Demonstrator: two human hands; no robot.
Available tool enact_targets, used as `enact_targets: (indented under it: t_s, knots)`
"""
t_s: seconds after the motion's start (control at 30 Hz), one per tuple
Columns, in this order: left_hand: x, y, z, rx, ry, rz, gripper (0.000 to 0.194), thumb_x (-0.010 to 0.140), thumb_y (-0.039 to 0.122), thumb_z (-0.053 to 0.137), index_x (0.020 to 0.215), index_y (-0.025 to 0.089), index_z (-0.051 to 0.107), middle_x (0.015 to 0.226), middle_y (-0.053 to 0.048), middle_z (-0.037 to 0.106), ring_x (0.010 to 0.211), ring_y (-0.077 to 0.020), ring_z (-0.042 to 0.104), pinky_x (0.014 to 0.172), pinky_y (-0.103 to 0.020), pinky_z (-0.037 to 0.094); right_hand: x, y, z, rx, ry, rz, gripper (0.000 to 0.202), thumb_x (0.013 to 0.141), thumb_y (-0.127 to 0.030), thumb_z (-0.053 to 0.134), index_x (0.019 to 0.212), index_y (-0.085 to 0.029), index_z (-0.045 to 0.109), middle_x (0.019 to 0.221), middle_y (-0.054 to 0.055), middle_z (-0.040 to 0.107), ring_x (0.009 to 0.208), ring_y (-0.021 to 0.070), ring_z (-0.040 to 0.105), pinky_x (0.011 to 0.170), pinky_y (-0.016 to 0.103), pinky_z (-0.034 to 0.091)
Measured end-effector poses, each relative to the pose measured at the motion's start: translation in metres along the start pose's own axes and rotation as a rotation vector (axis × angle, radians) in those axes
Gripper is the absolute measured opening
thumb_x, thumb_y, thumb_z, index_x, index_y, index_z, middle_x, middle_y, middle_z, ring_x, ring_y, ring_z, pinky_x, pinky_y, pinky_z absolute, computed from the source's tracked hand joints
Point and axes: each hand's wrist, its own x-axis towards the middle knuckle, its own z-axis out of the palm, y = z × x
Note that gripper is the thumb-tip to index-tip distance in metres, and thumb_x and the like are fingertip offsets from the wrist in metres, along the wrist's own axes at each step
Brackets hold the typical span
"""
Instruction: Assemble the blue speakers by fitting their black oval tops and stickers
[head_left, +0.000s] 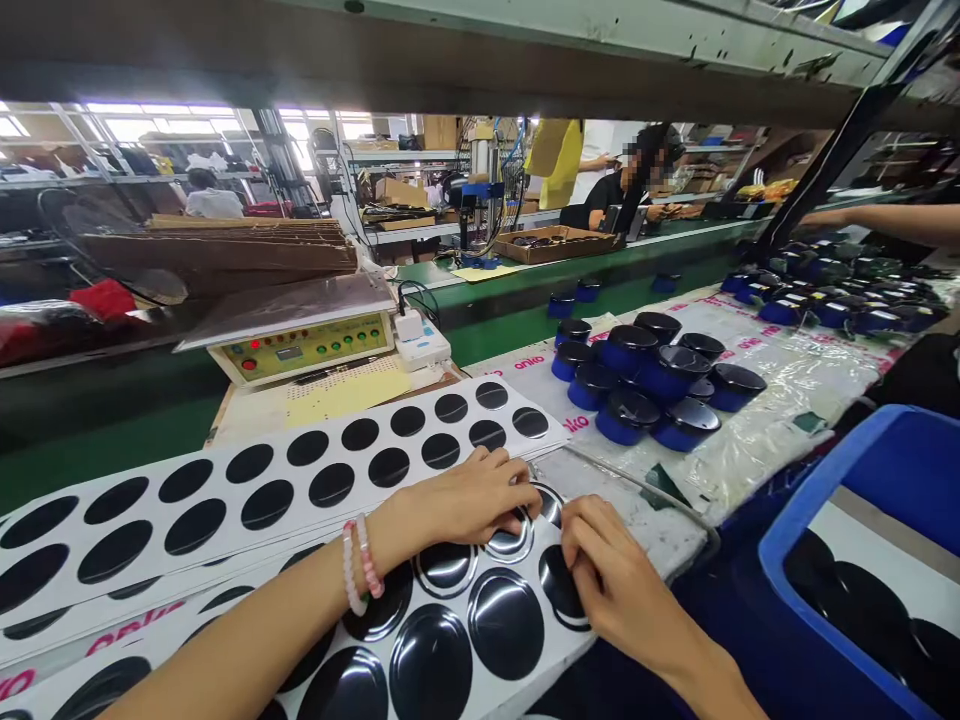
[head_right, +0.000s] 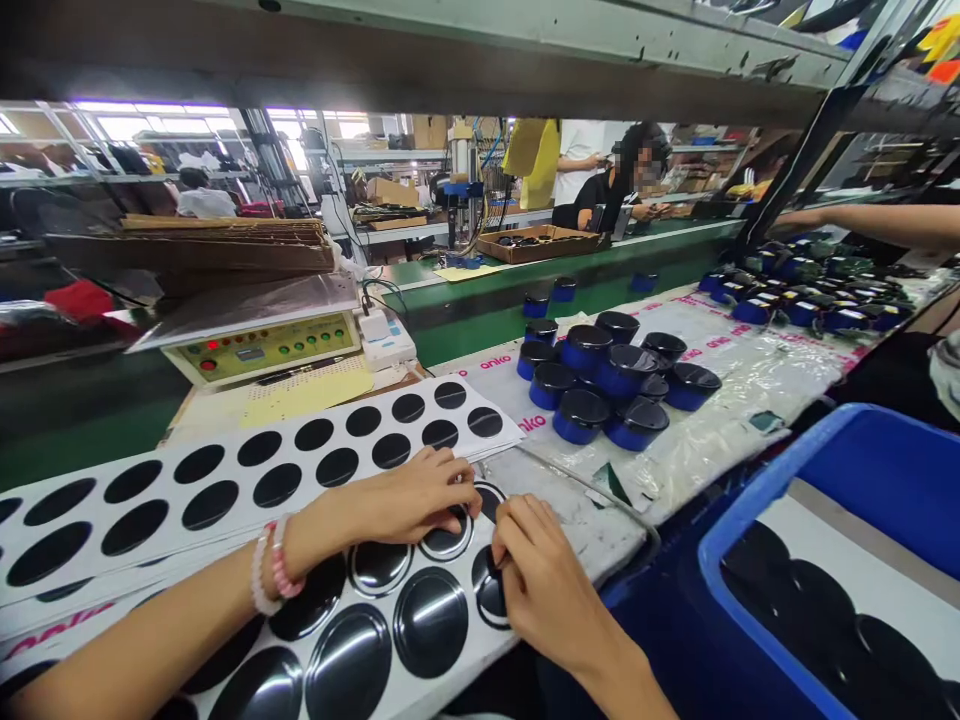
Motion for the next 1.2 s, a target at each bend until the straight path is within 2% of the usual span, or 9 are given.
enact_targets:
  t_s: [0.17, 0.23, 0.33, 0.4, 0.47, 0.73, 0.93, 1.07, 1.2]
  knots:
    - [0.010, -0.007, -0.005, -0.017, -0.042, 0.062, 0.006, 0.083, 0.021, 0.063, 0.086, 0.020, 0.057, 0.092, -0.003, 0.059, 0.086, -0.0199, 0.050, 0.074, -0.031, 0.035, -0.023, 0.006, -0.039, 0.117, 0.517, 0.028, 0.024, 0.072, 0.000, 0.044, 0.073, -0.022, 0.036, 0.076, -0.002, 0.038, 0.071, 0.0154, 0.041, 0.063, 0.028, 0.035]
    - [0.009, -0.008, -0.006, -0.021, -0.055, 0.087, 0.008, 0.084, 0.018, 0.061, 0.080, 0.020, 0.055, 0.083, -0.001, 0.060, 0.082, -0.0185, 0.051, 0.075, -0.031, 0.035, -0.028, 0.000, -0.044, 0.295, 0.626, 0.012, 0.021, 0.073, -0.003, 0.048, 0.076, -0.022, 0.041, 0.073, -0.003, 0.037, 0.069, 0.0158, 0.041, 0.064, 0.031, 0.036]
    - [0.003, -0.006, -0.005, -0.009, -0.053, 0.109, 0.009, 0.087, 0.016, 0.057, 0.094, 0.021, 0.056, 0.082, -0.001, 0.060, 0.081, -0.0183, 0.051, 0.079, -0.032, 0.035, -0.023, -0.013, -0.027, 0.568, 0.346, 0.050, 0.014, 0.076, -0.009, 0.047, 0.078, -0.023, 0.049, 0.068, -0.002, 0.041, 0.065, 0.0163, 0.042, 0.058, 0.031, 0.035]
    - [-0.001, -0.005, -0.003, 0.011, -0.042, 0.114, 0.014, 0.089, 0.019, 0.054, 0.103, 0.021, 0.055, 0.091, -0.004, 0.060, 0.086, -0.0198, 0.051, 0.080, -0.032, 0.035, -0.014, -0.019, -0.008, 0.595, 0.061, 0.115, 0.014, 0.075, -0.010, 0.043, 0.069, -0.022, 0.049, 0.065, -0.001, 0.044, 0.064, 0.0160, 0.044, 0.057, 0.029, 0.033]
    - [-0.002, -0.004, -0.002, 0.036, -0.040, 0.115, 0.014, 0.090, 0.023, 0.054, 0.104, 0.022, 0.056, 0.098, -0.006, 0.057, 0.089, -0.0212, 0.050, 0.078, -0.032, 0.036, -0.004, -0.021, 0.008, 0.572, -0.080, 0.168, 0.016, 0.072, -0.009, 0.043, 0.062, -0.020, 0.047, 0.066, 0.000, 0.046, 0.064, 0.0150, 0.045, 0.057, 0.028, 0.033]
    - [0.014, -0.003, -0.013, 0.093, -0.075, 0.208, 0.013, 0.078, 0.022, 0.069, 0.083, 0.020, 0.057, 0.092, -0.004, 0.058, 0.081, -0.0204, 0.050, 0.072, -0.033, 0.037, 0.000, -0.026, 0.023, 0.472, -0.028, 0.288, 0.016, 0.071, -0.008, 0.037, 0.062, -0.020, 0.043, 0.071, 0.000, 0.044, 0.067, 0.0149, 0.044, 0.056, 0.026, 0.032]
    - [0.004, -0.001, -0.004, 0.071, 0.020, 0.202, 0.008, 0.087, 0.021, 0.058, 0.081, 0.018, 0.054, 0.099, -0.006, 0.061, 0.090, -0.0202, 0.050, 0.075, -0.031, 0.039, 0.002, -0.027, 0.026, 0.452, -0.011, 0.312, 0.016, 0.072, -0.010, 0.037, 0.061, -0.020, 0.042, 0.069, -0.001, 0.043, 0.065, 0.0146, 0.043, 0.058, 0.027, 0.032]
    - [-0.019, -0.003, -0.004, 0.055, 0.078, 0.150, 0.008, 0.092, 0.021, 0.049, 0.086, 0.018, 0.052, 0.084, -0.004, 0.061, 0.083, -0.0189, 0.052, 0.076, -0.032, 0.040, 0.003, -0.027, 0.026, 0.446, -0.014, 0.321, 0.016, 0.073, -0.009, 0.036, 0.063, -0.021, 0.043, 0.070, -0.001, 0.043, 0.065, 0.0145, 0.044, 0.057, 0.026, 0.034]
    - [-0.074, -0.002, -0.027, 0.043, 0.243, -0.017, 0.017, 0.093, 0.013, 0.038, 0.101, 0.016, 0.053, 0.092, -0.008, 0.059, 0.086, -0.0199, 0.054, 0.077, -0.034, 0.044, 0.001, -0.024, 0.027, 0.436, -0.004, 0.347, 0.019, 0.076, -0.007, 0.036, 0.064, -0.020, 0.043, 0.072, -0.001, 0.043, 0.066, 0.0141, 0.045, 0.059, 0.026, 0.035]
